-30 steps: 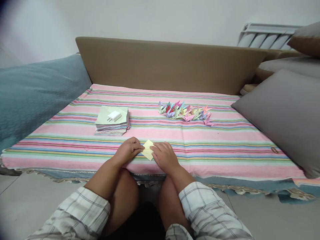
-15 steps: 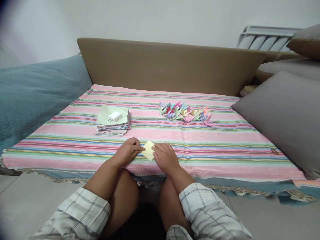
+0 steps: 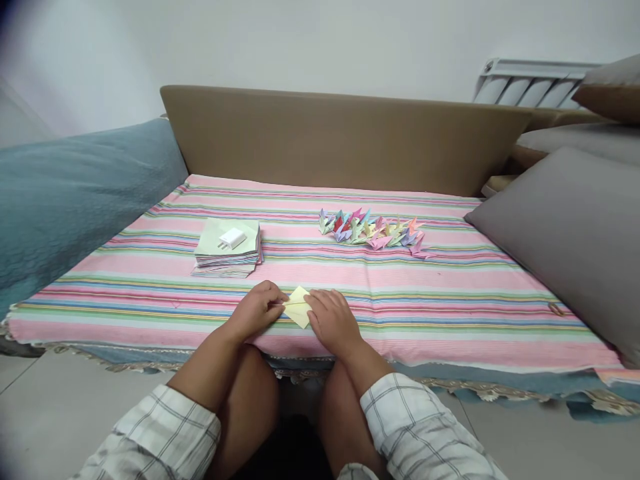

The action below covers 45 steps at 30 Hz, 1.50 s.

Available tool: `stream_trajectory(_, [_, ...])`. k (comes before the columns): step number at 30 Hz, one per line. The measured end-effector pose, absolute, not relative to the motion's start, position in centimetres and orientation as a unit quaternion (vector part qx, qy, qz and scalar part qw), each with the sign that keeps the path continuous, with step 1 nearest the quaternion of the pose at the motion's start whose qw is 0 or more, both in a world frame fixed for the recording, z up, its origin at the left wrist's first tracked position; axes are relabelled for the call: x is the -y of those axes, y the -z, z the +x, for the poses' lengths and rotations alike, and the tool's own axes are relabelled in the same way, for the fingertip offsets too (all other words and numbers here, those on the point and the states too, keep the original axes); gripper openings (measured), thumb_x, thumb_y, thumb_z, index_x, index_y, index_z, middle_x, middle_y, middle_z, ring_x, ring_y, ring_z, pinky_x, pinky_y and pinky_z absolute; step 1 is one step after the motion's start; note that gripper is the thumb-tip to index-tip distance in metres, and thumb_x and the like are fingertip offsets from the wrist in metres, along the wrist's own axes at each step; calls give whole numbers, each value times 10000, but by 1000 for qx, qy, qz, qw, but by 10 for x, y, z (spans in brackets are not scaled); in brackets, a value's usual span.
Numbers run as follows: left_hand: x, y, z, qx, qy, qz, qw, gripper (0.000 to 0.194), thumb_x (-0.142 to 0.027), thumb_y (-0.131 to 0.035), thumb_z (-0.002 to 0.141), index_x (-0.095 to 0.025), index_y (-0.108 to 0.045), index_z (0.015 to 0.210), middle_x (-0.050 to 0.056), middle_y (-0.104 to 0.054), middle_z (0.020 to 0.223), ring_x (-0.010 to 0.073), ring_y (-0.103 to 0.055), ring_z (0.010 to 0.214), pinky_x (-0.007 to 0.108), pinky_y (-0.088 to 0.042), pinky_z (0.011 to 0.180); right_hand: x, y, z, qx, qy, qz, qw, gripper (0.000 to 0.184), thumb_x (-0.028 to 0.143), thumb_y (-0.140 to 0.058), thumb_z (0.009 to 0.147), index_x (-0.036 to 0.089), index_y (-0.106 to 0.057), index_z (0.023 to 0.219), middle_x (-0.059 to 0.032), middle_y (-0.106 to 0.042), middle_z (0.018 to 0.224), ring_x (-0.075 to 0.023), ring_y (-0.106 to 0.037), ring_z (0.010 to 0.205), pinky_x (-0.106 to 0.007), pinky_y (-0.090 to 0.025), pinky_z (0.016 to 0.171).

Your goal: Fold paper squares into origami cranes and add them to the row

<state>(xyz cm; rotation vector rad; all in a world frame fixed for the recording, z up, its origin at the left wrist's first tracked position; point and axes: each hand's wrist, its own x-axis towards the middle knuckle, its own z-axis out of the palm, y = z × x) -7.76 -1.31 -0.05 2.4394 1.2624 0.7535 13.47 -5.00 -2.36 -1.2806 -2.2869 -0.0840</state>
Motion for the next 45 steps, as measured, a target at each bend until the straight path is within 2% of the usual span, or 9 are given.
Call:
stream_trajectory(7, [16, -4, -65, -496, -246, 825, 115, 137, -247, -632, 717, -173, -673, 824, 40, -577, 764, 184, -529, 760, 324, -424, 736, 52, 24, 133, 829, 36, -501, 248, 380, 256, -405, 908, 172, -500, 1267, -80, -544, 1304, -210, -445, 1221, -438, -222, 1082])
stream_trajectory(12, [16, -3, -67, -484, -257, 824, 142, 110, -195, -620, 735, -191, -671, 833, 32, -591, 786, 168, -537, 761, 296, -418, 716, 51, 28, 133, 830, 49, -505, 233, 383, 260, -405, 914, 208, -496, 1281, -68, -520, 1336, -220, -436, 1239, -457, -207, 1083])
stream_trajectory(18, [17, -2, -69, -461, -258, 838, 134, 125, -139, -569, 756, -194, -681, 744, 33, -585, 775, 156, -543, 764, 278, -420, 709, 50, 30, 132, 830, 55, -510, 220, 375, 262, -397, 918, 220, -511, 1273, -63, -516, 1341, -228, -434, 1248, -474, -219, 1077])
stream_trajectory(29, [15, 2, -72, -429, -226, 872, 71, 191, -209, -541, 806, -228, -729, 775, 41, -551, 750, 156, -524, 751, 283, -404, 684, 49, 29, 130, 825, 45, -529, 195, 393, 266, -399, 909, 222, -505, 1285, -53, -494, 1361, -242, -417, 1262, -488, -258, 1056])
stream_trajectory(34, [16, 0, -72, -430, -224, 871, 78, 191, -214, -545, 805, -224, -735, 790, 46, -551, 757, 163, -523, 761, 297, -412, 705, 49, 29, 130, 822, 53, -532, 195, 396, 272, -411, 900, 226, -517, 1279, -56, -498, 1358, -252, -432, 1239, -463, -305, 1023])
stream_trajectory(38, [15, -1, -76, -427, -229, 871, 86, 188, -197, -552, 792, -218, -734, 835, 49, -554, 779, 170, -522, 793, 311, -423, 742, 47, 29, 131, 827, 56, -527, 190, 399, 281, -411, 899, 226, -515, 1280, -49, -497, 1359, -254, -433, 1231, -458, -307, 1015])
stream_trajectory(45, [15, -6, -80, -412, -207, 884, 77, 192, -160, -536, 775, -201, -723, 795, 54, -569, 780, 182, -524, 794, 319, -421, 750, 48, 28, 132, 827, 45, -529, 183, 402, 279, -396, 905, 211, -511, 1284, -38, -489, 1367, -264, -422, 1235, -458, -299, 1018])
